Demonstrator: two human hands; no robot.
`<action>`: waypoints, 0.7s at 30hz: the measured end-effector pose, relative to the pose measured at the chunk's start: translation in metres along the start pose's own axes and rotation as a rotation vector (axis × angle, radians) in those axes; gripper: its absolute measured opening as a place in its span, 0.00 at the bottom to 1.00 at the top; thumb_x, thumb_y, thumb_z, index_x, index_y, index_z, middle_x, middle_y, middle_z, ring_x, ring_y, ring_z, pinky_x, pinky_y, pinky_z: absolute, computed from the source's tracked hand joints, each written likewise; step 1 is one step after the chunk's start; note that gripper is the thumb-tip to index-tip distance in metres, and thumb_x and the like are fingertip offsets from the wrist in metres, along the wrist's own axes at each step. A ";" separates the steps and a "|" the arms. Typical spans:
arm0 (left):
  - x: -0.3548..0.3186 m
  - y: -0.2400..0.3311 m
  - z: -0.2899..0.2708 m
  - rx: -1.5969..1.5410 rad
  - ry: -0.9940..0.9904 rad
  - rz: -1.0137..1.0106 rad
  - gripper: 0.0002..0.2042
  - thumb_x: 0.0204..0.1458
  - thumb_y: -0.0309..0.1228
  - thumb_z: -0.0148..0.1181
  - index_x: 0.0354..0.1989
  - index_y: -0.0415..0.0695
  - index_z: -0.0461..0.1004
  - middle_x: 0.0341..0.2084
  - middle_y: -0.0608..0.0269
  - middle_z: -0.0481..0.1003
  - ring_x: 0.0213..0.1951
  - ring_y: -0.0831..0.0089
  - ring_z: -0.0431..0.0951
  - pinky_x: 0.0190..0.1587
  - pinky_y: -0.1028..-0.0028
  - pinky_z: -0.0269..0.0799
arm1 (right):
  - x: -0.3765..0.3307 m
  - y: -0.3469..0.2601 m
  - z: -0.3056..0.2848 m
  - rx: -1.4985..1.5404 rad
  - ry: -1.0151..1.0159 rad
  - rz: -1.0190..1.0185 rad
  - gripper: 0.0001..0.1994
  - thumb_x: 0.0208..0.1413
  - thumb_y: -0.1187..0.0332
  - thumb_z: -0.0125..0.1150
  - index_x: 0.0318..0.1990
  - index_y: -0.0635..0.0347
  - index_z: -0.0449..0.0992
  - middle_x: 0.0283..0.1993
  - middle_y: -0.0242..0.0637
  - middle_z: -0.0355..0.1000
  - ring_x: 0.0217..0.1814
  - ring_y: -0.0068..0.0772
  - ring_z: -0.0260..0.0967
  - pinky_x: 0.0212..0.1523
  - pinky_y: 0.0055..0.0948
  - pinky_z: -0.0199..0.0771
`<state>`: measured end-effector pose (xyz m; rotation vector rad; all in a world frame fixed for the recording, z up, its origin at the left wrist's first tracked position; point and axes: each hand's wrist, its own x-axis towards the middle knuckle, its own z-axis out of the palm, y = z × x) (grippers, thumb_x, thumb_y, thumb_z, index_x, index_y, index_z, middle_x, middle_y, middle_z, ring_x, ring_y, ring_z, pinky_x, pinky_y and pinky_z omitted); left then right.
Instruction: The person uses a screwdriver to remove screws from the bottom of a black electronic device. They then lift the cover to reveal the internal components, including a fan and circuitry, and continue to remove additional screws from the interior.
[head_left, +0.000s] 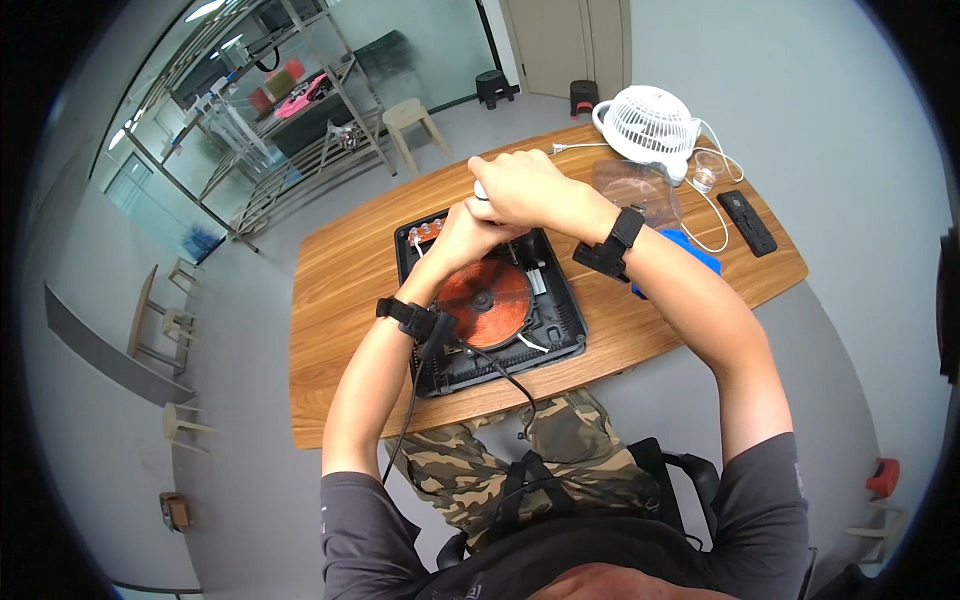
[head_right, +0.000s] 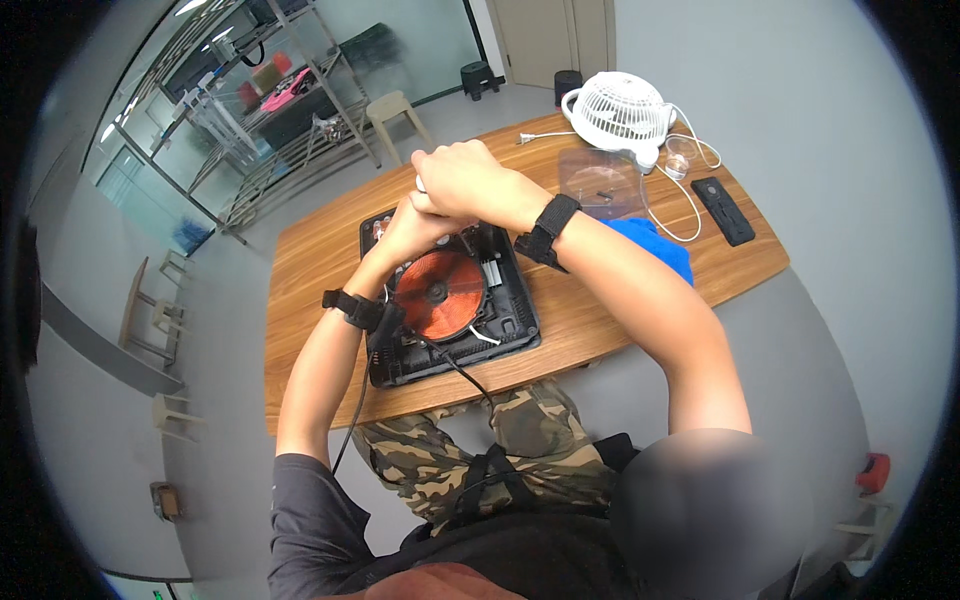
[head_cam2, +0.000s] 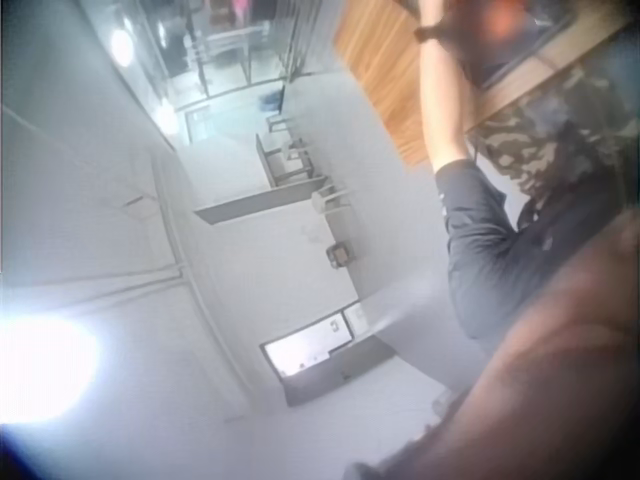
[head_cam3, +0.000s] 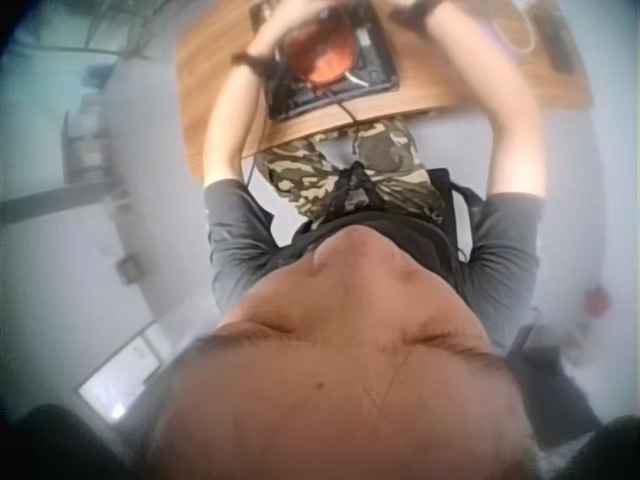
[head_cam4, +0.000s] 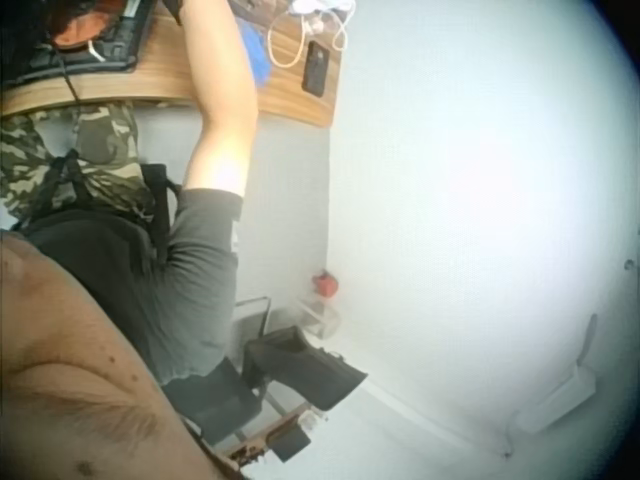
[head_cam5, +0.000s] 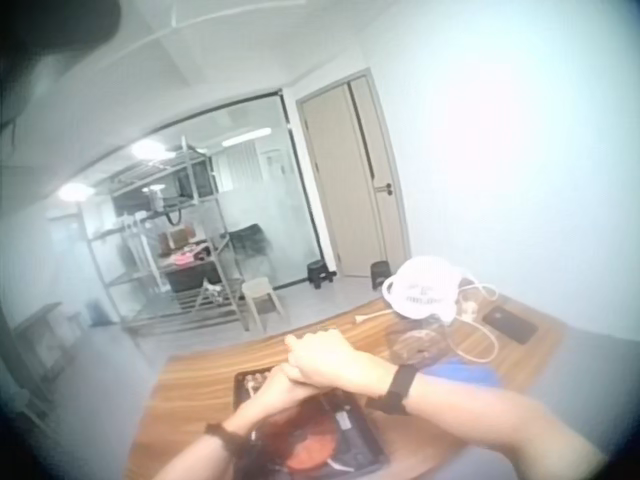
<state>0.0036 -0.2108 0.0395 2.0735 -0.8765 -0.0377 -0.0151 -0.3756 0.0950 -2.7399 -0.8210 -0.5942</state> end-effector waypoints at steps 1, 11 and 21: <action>0.001 -0.001 -0.002 -0.007 -0.031 -0.006 0.10 0.53 0.29 0.71 0.40 0.37 0.82 0.36 0.62 0.84 0.39 0.77 0.80 0.42 0.71 0.77 | -0.001 0.000 -0.002 0.029 -0.015 0.000 0.24 0.56 0.49 0.62 0.41 0.67 0.73 0.31 0.55 0.79 0.36 0.59 0.78 0.37 0.50 0.78; -0.003 0.018 -0.020 0.007 -0.111 -0.043 0.11 0.51 0.27 0.71 0.39 0.34 0.80 0.33 0.60 0.84 0.37 0.78 0.82 0.43 0.72 0.77 | -0.014 0.000 -0.024 0.170 -0.084 0.001 0.22 0.52 0.54 0.62 0.41 0.67 0.74 0.34 0.56 0.79 0.39 0.60 0.78 0.41 0.51 0.78; -0.001 0.016 -0.017 0.016 -0.036 -0.106 0.10 0.49 0.30 0.73 0.37 0.39 0.84 0.31 0.63 0.84 0.36 0.79 0.82 0.40 0.74 0.77 | -0.006 0.006 -0.008 0.069 0.046 -0.051 0.25 0.59 0.45 0.61 0.37 0.65 0.77 0.28 0.54 0.78 0.33 0.60 0.78 0.35 0.52 0.77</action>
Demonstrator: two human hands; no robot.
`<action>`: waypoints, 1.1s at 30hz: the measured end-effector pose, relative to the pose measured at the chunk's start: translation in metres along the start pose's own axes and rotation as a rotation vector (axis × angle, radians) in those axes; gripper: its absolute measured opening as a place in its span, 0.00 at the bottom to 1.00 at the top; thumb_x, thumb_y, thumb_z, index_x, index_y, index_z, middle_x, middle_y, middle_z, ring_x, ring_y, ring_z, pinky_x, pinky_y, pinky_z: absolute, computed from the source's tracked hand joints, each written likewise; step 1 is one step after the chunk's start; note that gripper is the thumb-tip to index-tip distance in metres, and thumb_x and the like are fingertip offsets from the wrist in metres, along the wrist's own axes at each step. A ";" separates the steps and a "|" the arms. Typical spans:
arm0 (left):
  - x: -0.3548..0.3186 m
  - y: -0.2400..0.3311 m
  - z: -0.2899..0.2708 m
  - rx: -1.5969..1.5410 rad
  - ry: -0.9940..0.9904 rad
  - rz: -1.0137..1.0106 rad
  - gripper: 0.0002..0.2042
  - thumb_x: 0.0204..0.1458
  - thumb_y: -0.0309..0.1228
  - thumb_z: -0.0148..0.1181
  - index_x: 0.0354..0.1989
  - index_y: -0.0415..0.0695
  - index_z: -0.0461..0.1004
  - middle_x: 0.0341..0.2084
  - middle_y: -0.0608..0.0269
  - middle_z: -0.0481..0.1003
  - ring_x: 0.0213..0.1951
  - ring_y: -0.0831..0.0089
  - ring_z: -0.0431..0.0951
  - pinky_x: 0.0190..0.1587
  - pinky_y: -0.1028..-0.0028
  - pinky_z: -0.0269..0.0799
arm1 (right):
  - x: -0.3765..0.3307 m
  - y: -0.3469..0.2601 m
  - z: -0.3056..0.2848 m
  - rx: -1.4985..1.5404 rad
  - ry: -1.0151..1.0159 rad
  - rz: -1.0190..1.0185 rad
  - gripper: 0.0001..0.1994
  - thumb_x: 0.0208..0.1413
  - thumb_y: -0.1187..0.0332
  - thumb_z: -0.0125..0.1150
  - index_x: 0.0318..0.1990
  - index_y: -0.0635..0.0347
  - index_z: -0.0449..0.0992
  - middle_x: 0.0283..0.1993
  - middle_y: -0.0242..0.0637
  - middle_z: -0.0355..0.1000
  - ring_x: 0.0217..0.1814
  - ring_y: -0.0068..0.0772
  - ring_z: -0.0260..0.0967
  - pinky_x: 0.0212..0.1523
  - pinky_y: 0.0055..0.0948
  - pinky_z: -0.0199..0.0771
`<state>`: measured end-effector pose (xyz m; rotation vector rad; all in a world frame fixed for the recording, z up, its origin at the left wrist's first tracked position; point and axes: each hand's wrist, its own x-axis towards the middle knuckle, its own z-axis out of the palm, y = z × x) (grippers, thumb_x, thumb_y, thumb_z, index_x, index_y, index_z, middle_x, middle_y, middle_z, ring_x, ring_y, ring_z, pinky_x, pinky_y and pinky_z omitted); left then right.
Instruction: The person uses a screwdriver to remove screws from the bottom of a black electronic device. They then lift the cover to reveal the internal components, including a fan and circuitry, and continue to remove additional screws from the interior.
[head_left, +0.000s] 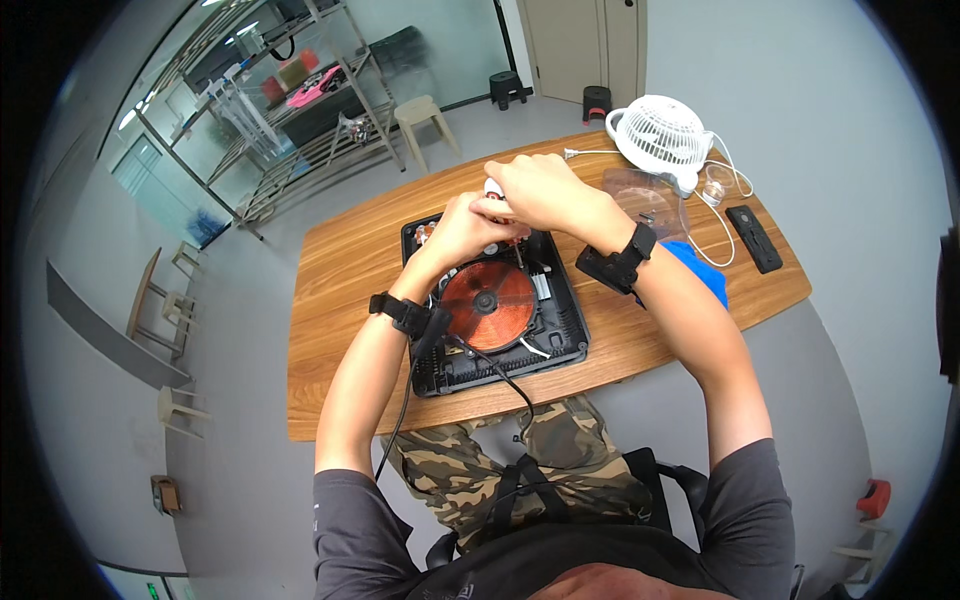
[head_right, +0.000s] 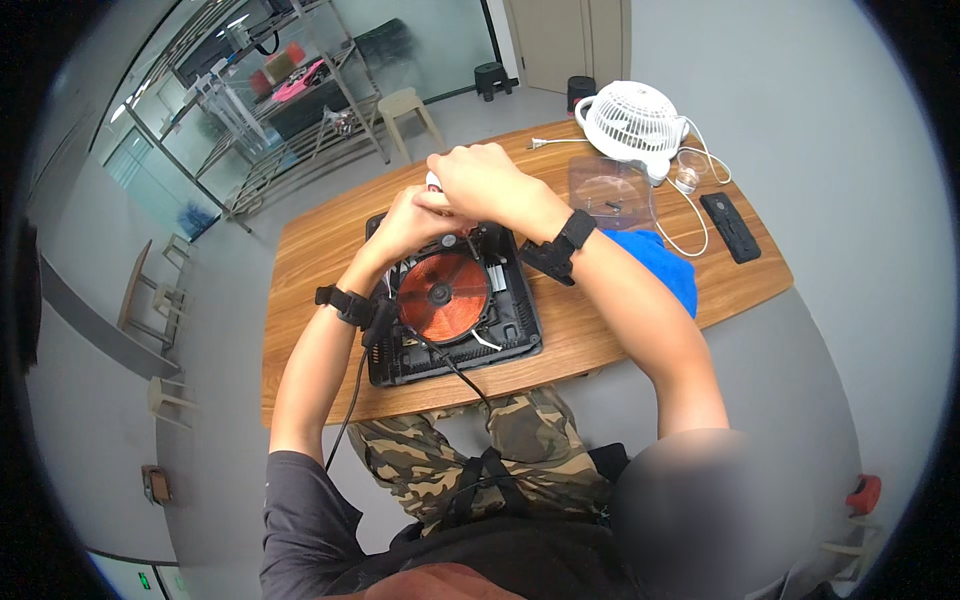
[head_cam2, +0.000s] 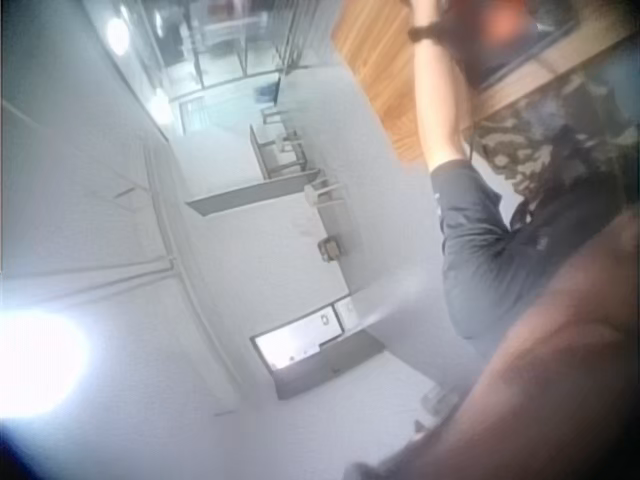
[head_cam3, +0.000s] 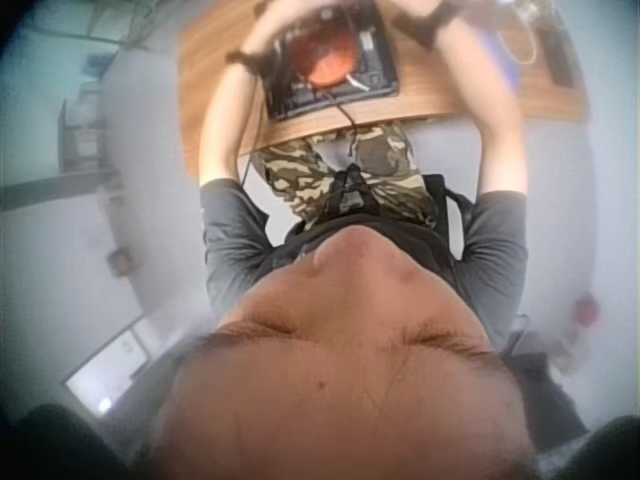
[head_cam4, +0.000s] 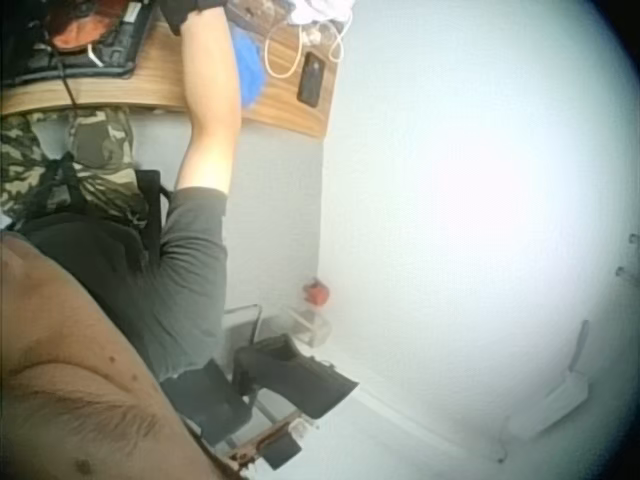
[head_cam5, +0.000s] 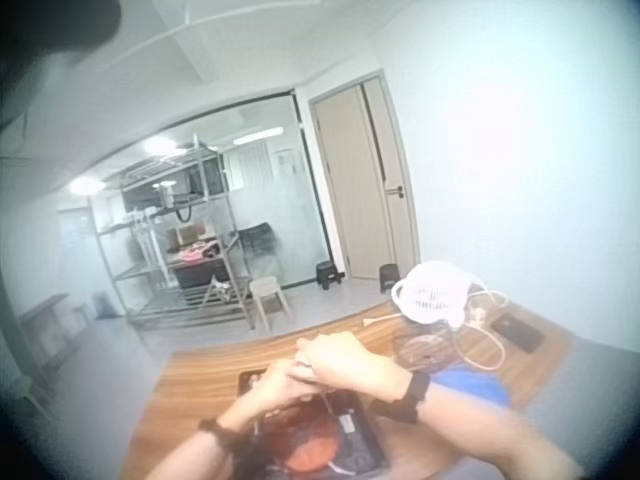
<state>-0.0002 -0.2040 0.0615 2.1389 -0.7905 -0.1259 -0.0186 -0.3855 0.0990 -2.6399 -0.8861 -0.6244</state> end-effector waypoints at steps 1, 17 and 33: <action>0.000 0.000 0.001 0.009 0.007 -0.009 0.10 0.49 0.30 0.74 0.37 0.39 0.84 0.31 0.63 0.85 0.36 0.79 0.82 0.41 0.74 0.77 | 0.000 0.002 0.002 0.026 -0.009 0.004 0.24 0.60 0.46 0.60 0.38 0.65 0.76 0.28 0.53 0.78 0.33 0.60 0.78 0.35 0.52 0.77; -0.004 -0.005 0.007 0.060 0.174 0.003 0.16 0.49 0.39 0.75 0.37 0.38 0.82 0.27 0.56 0.83 0.33 0.67 0.85 0.40 0.68 0.78 | 0.004 -0.006 0.009 -0.010 0.037 0.082 0.30 0.55 0.42 0.64 0.41 0.68 0.76 0.36 0.56 0.80 0.39 0.60 0.80 0.41 0.52 0.79; -0.008 -0.009 -0.003 -0.060 0.124 0.067 0.14 0.48 0.35 0.73 0.31 0.36 0.78 0.24 0.59 0.81 0.28 0.76 0.77 0.35 0.69 0.74 | 0.004 -0.022 -0.012 -0.046 -0.070 0.193 0.27 0.58 0.46 0.61 0.46 0.65 0.72 0.37 0.57 0.79 0.42 0.62 0.79 0.41 0.56 0.77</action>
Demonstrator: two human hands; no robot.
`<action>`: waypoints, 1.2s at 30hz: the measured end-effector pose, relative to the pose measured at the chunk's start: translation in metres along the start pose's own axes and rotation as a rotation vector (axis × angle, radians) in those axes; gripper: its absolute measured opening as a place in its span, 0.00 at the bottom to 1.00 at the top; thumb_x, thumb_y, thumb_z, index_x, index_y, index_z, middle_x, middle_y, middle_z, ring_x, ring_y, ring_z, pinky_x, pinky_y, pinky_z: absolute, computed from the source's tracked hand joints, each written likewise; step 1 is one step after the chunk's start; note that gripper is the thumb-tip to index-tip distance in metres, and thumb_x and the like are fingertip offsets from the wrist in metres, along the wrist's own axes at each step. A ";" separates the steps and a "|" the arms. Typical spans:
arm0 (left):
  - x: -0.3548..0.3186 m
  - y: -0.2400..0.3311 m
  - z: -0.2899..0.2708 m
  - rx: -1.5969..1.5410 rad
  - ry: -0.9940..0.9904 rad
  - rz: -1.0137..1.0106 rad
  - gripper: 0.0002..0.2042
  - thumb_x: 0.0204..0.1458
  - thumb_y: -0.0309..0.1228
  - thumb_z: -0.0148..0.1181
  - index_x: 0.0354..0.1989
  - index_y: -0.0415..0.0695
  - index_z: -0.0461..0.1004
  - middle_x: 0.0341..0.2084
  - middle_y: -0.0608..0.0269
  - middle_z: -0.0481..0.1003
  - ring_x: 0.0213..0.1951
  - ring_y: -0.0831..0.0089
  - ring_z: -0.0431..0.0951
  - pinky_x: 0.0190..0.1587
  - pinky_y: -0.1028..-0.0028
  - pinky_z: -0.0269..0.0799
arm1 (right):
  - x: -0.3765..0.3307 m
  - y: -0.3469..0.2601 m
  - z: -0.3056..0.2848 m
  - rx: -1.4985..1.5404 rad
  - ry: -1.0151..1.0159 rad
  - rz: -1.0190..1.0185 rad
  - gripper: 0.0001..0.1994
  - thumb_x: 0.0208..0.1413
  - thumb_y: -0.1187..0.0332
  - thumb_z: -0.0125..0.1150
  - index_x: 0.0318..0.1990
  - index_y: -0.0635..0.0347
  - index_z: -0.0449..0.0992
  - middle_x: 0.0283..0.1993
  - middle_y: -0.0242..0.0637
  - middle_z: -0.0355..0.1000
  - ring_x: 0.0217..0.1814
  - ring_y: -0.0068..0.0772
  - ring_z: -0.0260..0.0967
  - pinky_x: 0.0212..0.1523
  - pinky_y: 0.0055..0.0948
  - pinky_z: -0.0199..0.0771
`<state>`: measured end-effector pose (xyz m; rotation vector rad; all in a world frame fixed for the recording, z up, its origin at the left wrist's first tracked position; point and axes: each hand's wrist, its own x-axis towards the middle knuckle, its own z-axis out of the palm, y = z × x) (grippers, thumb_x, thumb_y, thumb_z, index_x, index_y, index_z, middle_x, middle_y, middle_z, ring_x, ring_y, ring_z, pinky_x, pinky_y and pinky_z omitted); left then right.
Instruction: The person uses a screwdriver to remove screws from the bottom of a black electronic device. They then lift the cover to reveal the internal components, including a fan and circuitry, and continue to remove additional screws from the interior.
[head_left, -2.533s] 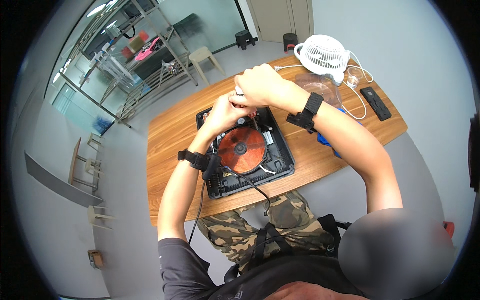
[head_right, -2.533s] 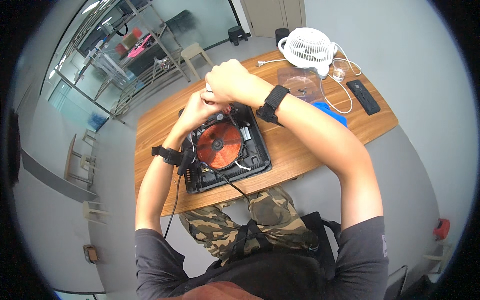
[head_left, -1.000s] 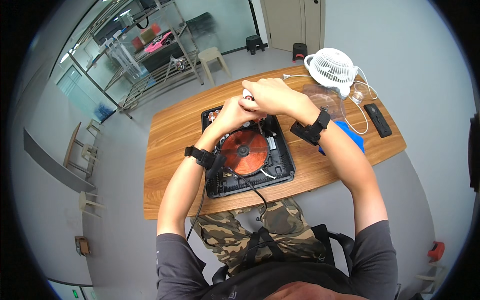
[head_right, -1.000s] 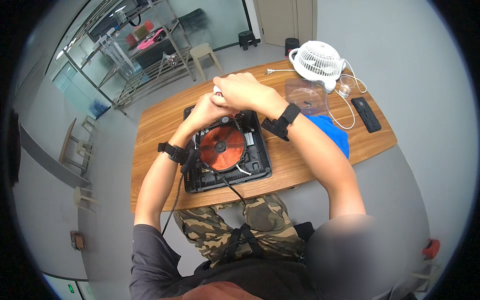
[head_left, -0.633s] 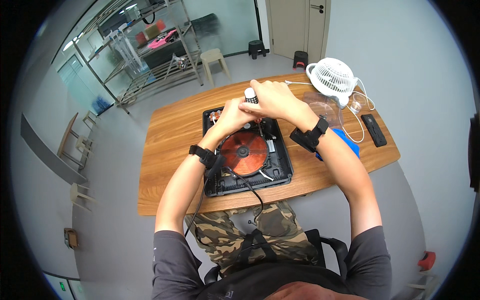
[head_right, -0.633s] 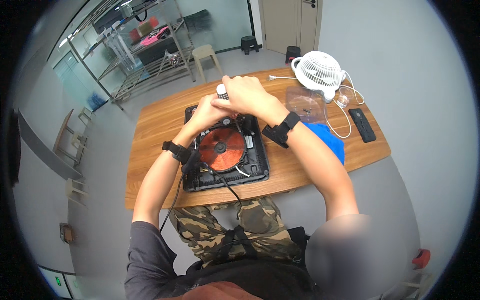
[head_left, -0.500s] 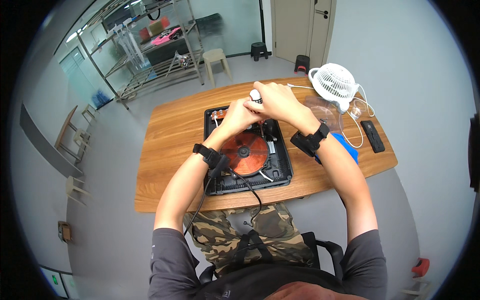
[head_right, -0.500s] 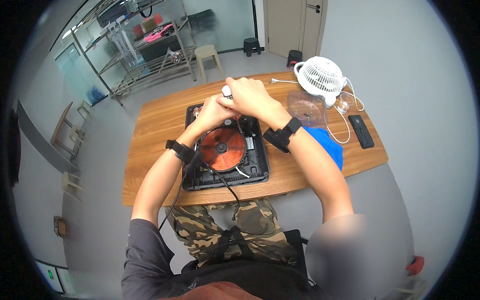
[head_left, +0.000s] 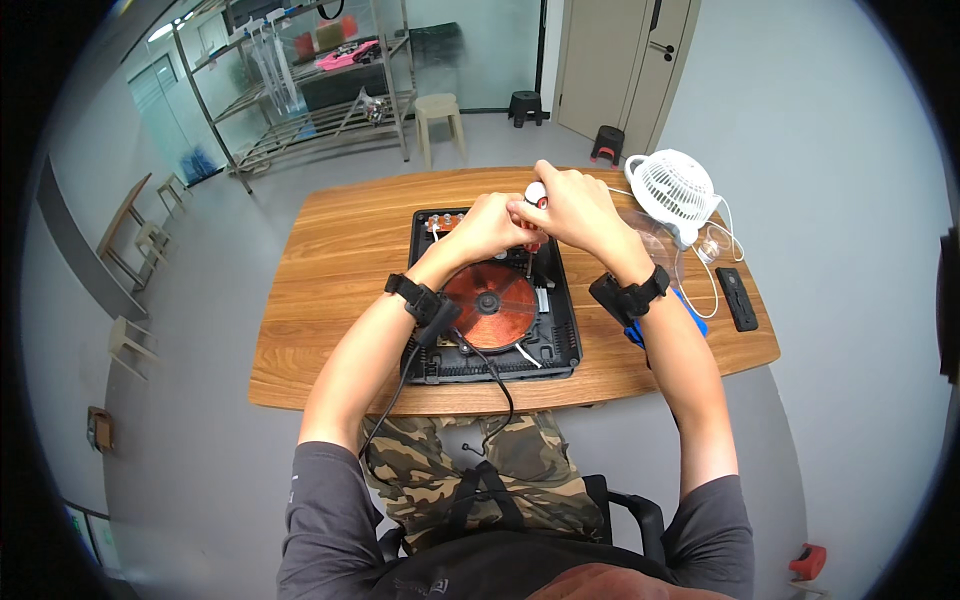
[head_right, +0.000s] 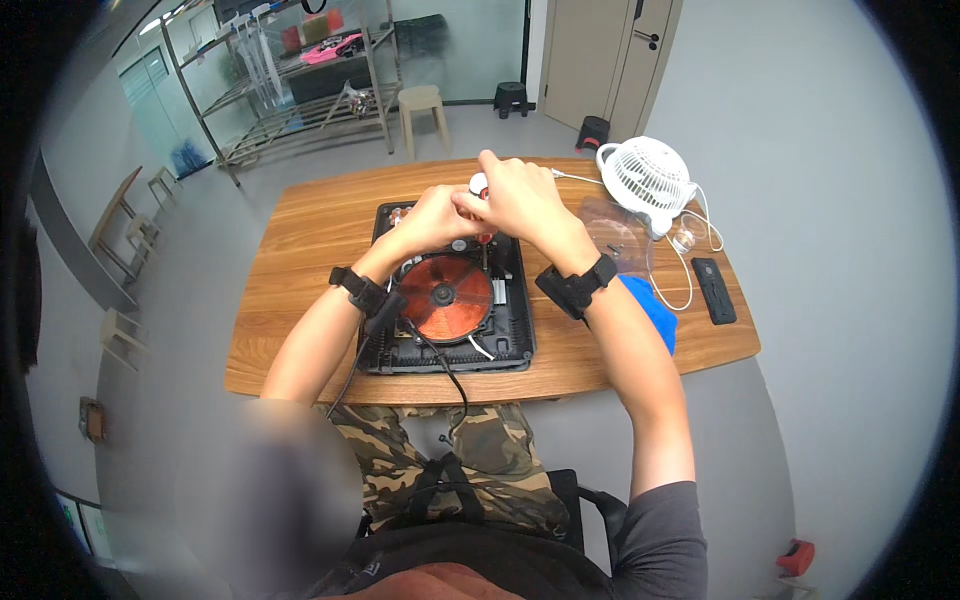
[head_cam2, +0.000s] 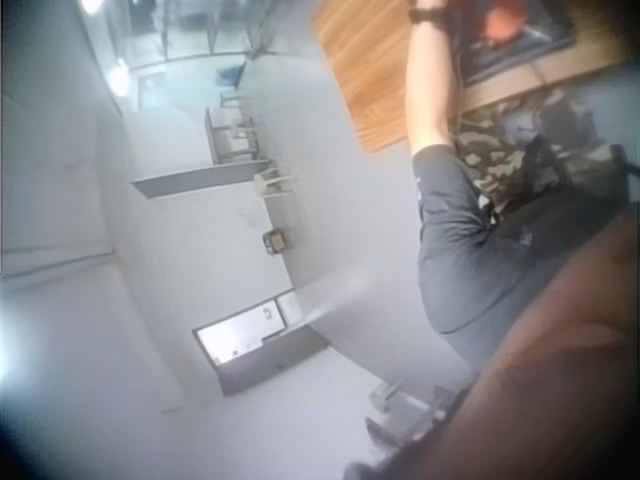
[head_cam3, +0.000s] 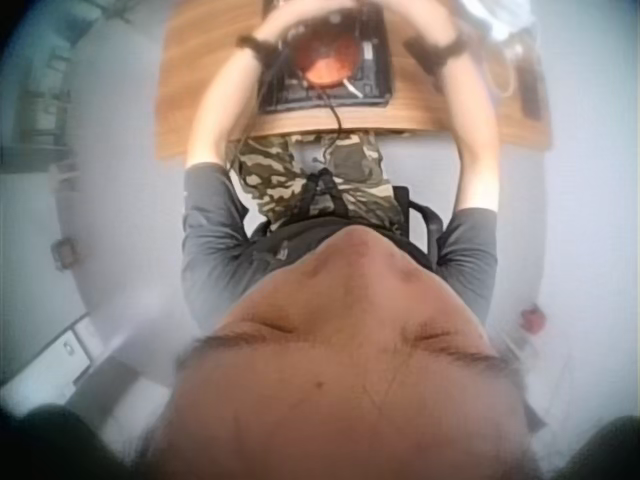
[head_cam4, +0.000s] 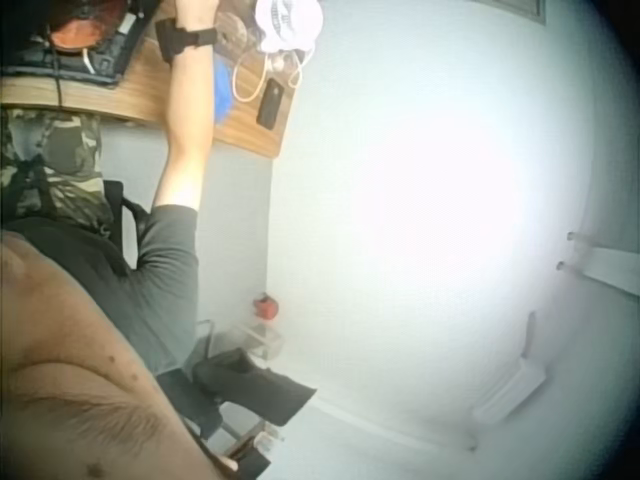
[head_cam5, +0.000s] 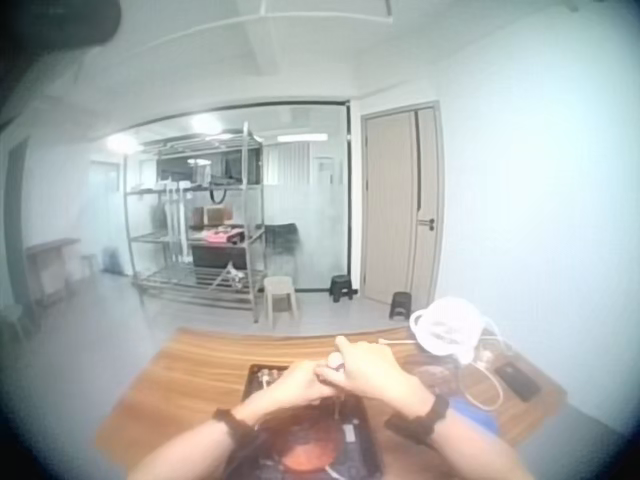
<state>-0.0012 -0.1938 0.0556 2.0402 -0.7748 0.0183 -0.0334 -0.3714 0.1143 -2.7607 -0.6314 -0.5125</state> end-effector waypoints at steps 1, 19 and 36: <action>0.000 0.000 0.000 0.025 0.012 -0.022 0.13 0.47 0.33 0.73 0.32 0.36 0.78 0.24 0.59 0.81 0.28 0.77 0.77 0.36 0.69 0.74 | 0.001 0.001 0.002 0.019 -0.005 -0.020 0.26 0.58 0.47 0.61 0.46 0.65 0.71 0.38 0.56 0.79 0.42 0.62 0.78 0.41 0.56 0.76; -0.003 -0.001 0.011 -0.026 0.075 0.010 0.14 0.47 0.35 0.75 0.34 0.38 0.80 0.24 0.58 0.83 0.31 0.71 0.84 0.36 0.68 0.77 | 0.003 0.008 -0.001 0.019 -0.147 0.002 0.28 0.55 0.44 0.63 0.44 0.65 0.74 0.42 0.56 0.79 0.45 0.62 0.78 0.45 0.53 0.77; 0.004 -0.009 0.015 0.152 0.094 0.045 0.19 0.45 0.39 0.74 0.38 0.37 0.79 0.28 0.48 0.81 0.32 0.54 0.83 0.38 0.61 0.76 | -0.004 0.003 0.003 0.069 -0.084 -0.075 0.24 0.53 0.51 0.65 0.45 0.64 0.72 0.41 0.57 0.79 0.47 0.61 0.78 0.45 0.53 0.76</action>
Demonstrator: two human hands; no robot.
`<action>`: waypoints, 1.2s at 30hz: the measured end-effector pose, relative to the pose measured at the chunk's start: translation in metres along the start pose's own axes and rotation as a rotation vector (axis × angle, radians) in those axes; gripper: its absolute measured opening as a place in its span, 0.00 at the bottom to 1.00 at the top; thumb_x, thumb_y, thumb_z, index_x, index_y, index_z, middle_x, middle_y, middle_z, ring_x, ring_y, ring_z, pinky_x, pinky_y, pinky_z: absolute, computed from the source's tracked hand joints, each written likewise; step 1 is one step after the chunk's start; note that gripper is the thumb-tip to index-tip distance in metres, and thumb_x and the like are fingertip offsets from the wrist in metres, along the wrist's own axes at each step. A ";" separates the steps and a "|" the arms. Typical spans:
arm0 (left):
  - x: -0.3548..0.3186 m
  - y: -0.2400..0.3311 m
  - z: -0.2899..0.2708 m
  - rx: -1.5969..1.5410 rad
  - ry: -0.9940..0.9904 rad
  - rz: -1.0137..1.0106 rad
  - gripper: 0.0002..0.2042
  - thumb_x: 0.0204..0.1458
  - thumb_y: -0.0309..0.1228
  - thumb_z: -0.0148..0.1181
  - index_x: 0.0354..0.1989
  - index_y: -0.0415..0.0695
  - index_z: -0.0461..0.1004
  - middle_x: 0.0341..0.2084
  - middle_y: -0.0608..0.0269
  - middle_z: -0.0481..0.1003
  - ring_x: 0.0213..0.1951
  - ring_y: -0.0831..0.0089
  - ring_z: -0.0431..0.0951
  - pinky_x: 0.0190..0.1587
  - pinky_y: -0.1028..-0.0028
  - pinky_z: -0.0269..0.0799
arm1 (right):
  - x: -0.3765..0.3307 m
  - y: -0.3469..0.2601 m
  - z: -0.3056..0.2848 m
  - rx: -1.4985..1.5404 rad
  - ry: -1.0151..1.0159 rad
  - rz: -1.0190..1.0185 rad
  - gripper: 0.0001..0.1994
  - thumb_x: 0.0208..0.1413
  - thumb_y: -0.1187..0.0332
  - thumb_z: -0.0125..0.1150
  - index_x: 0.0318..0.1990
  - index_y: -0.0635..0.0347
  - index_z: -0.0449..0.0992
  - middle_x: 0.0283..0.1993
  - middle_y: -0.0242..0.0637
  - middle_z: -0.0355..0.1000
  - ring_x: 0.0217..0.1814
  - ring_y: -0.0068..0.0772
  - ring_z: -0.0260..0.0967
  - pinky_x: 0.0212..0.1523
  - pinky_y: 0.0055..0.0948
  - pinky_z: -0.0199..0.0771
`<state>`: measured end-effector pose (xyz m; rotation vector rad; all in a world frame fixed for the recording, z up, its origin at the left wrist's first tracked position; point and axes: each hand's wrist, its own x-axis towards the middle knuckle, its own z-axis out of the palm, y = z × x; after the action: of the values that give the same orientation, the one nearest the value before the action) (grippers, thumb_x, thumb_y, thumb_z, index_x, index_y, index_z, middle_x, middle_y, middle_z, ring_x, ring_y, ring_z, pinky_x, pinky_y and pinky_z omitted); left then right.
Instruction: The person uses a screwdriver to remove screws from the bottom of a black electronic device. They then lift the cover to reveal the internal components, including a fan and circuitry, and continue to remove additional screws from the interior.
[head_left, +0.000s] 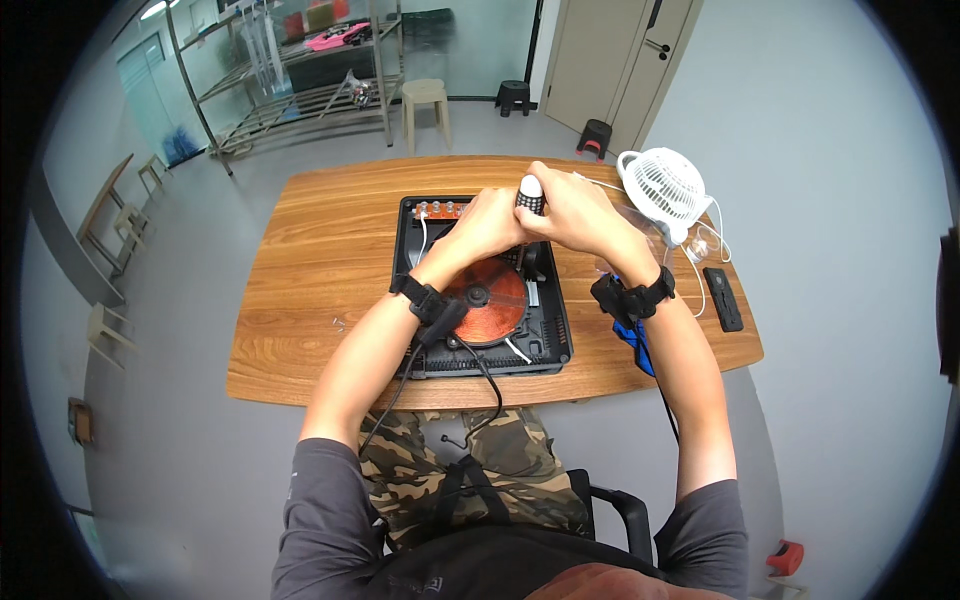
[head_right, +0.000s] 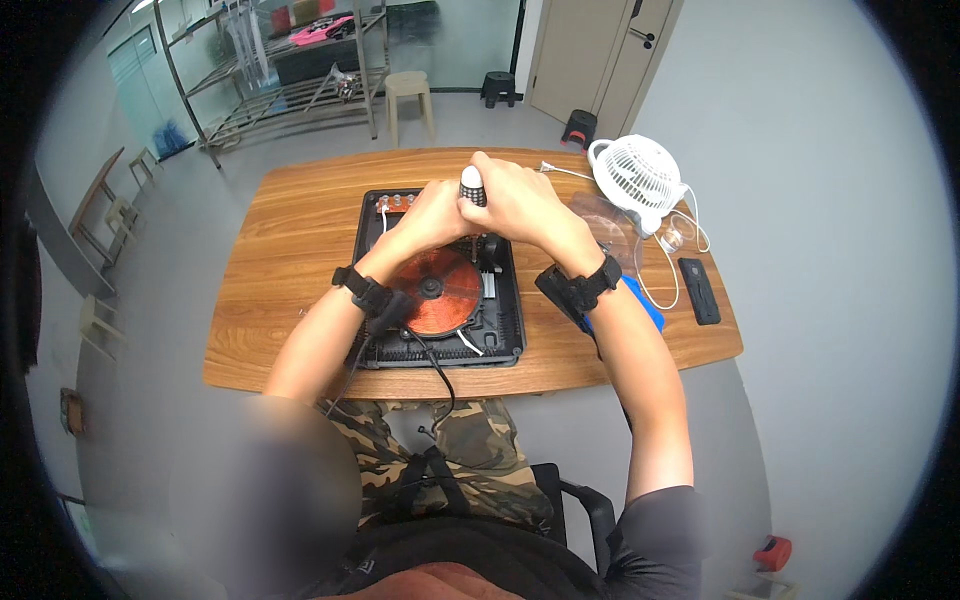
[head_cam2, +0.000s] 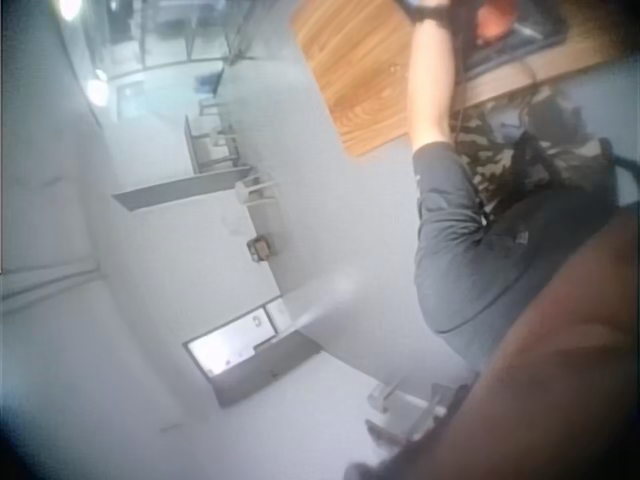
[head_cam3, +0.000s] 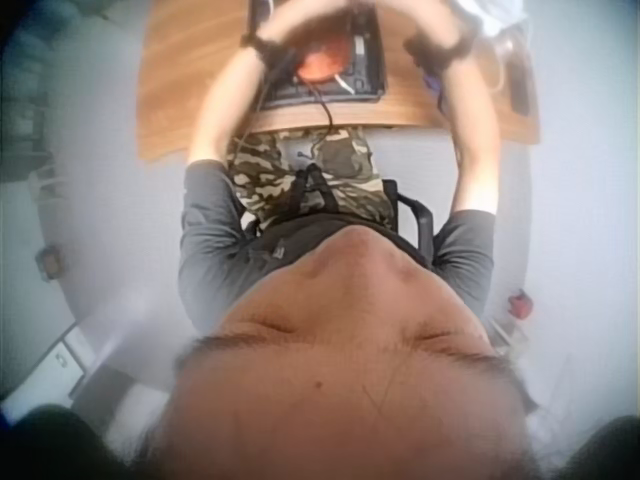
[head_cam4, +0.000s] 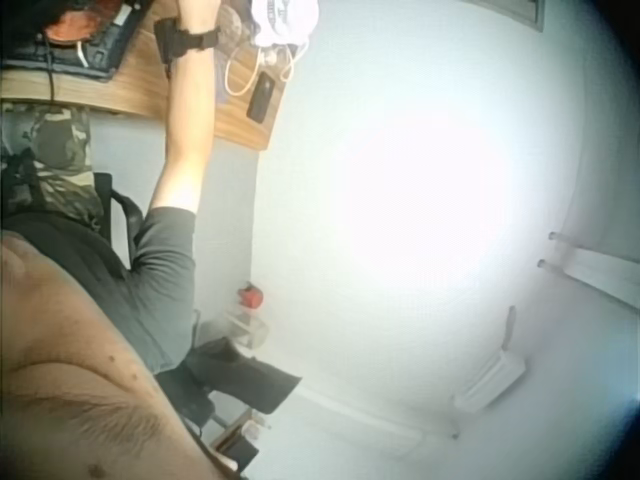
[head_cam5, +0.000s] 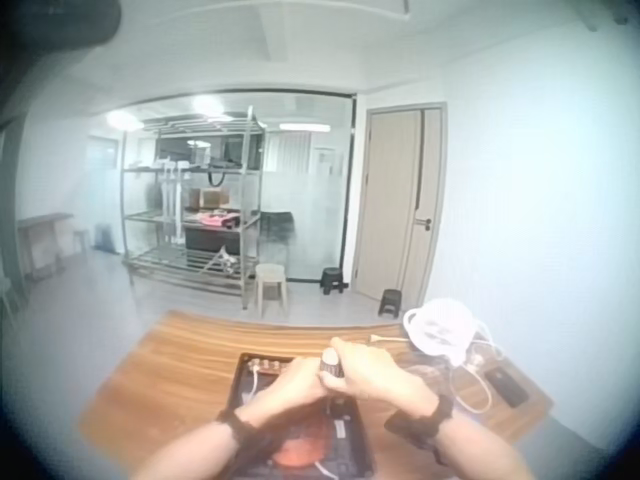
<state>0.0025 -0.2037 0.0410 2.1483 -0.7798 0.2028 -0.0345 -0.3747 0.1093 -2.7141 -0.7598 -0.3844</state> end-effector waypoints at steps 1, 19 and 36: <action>0.000 -0.001 0.001 0.035 0.013 0.031 0.18 0.45 0.38 0.73 0.38 0.38 0.79 0.28 0.49 0.82 0.32 0.56 0.84 0.38 0.62 0.76 | 0.000 0.003 0.000 0.012 -0.013 0.014 0.24 0.53 0.51 0.65 0.45 0.64 0.71 0.41 0.57 0.79 0.47 0.61 0.78 0.45 0.53 0.76; -0.005 -0.001 -0.009 -0.039 -0.125 -0.030 0.12 0.48 0.32 0.72 0.32 0.37 0.78 0.22 0.59 0.79 0.26 0.76 0.77 0.33 0.70 0.73 | -0.008 0.015 0.014 0.174 0.205 -0.077 0.21 0.52 0.60 0.67 0.43 0.67 0.69 0.42 0.56 0.76 0.47 0.60 0.76 0.44 0.48 0.76; -0.008 -0.012 -0.001 -0.107 -0.099 0.024 0.16 0.50 0.38 0.72 0.35 0.36 0.78 0.24 0.53 0.80 0.27 0.59 0.79 0.36 0.63 0.74 | -0.011 -0.002 0.011 -0.015 0.131 0.096 0.24 0.56 0.50 0.65 0.43 0.65 0.68 0.37 0.57 0.77 0.42 0.61 0.77 0.39 0.50 0.76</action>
<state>0.0036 -0.1939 0.0307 2.0609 -0.8541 0.0652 -0.0422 -0.3743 0.0958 -2.6952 -0.5910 -0.5402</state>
